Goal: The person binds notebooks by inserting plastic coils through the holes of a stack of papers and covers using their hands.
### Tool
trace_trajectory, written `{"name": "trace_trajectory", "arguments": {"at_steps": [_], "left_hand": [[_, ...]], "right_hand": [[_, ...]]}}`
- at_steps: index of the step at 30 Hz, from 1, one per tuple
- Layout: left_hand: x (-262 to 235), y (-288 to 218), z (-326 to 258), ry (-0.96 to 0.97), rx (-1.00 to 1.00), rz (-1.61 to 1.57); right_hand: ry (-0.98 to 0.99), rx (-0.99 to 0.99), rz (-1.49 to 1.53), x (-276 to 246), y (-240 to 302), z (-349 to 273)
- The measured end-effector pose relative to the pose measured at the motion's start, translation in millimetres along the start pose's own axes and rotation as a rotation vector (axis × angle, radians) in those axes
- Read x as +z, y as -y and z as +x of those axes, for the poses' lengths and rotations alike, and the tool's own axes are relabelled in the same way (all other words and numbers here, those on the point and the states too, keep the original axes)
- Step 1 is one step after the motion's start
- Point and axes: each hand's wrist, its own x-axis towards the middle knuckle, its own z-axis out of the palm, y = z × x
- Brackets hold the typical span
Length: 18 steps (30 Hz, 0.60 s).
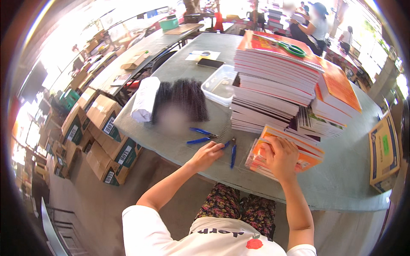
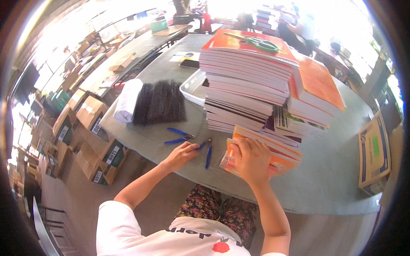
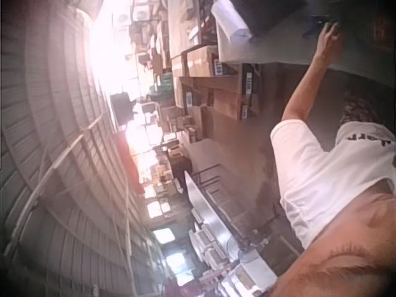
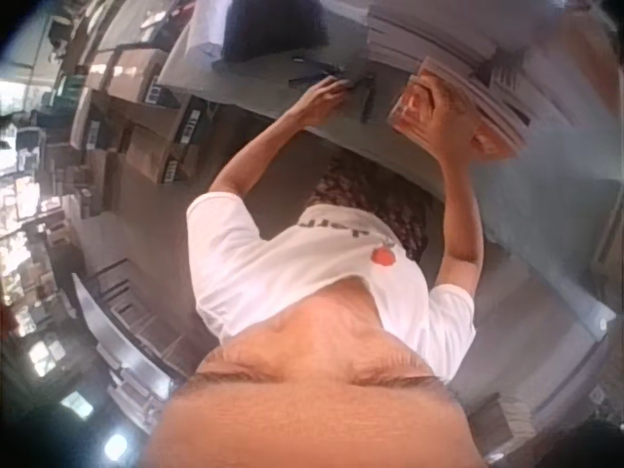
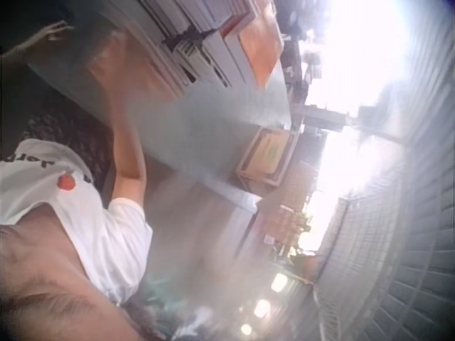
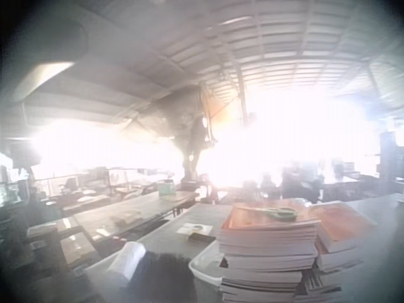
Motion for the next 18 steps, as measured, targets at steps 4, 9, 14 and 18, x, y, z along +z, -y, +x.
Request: {"name": "trace_trajectory", "arguments": {"at_steps": [4, 9, 14, 18], "left_hand": [[-28, 2, 3, 0.060, -0.199, -0.139], [-58, 48, 41, -0.140, -0.250, -0.022], [-38, 148, 80, 0.166, -0.796, 0.304], [-22, 161, 99, 0.469, -1.010, 0.296]], "right_hand": [[0.027, -0.046, -0.013, -2, 1, -2], [0.021, -0.018, -0.051, 0, -2, 3], [0.037, -0.040, -0.054, 2, 1, 7], [0.096, 0.004, -0.094, -3, 6, 5]]}}
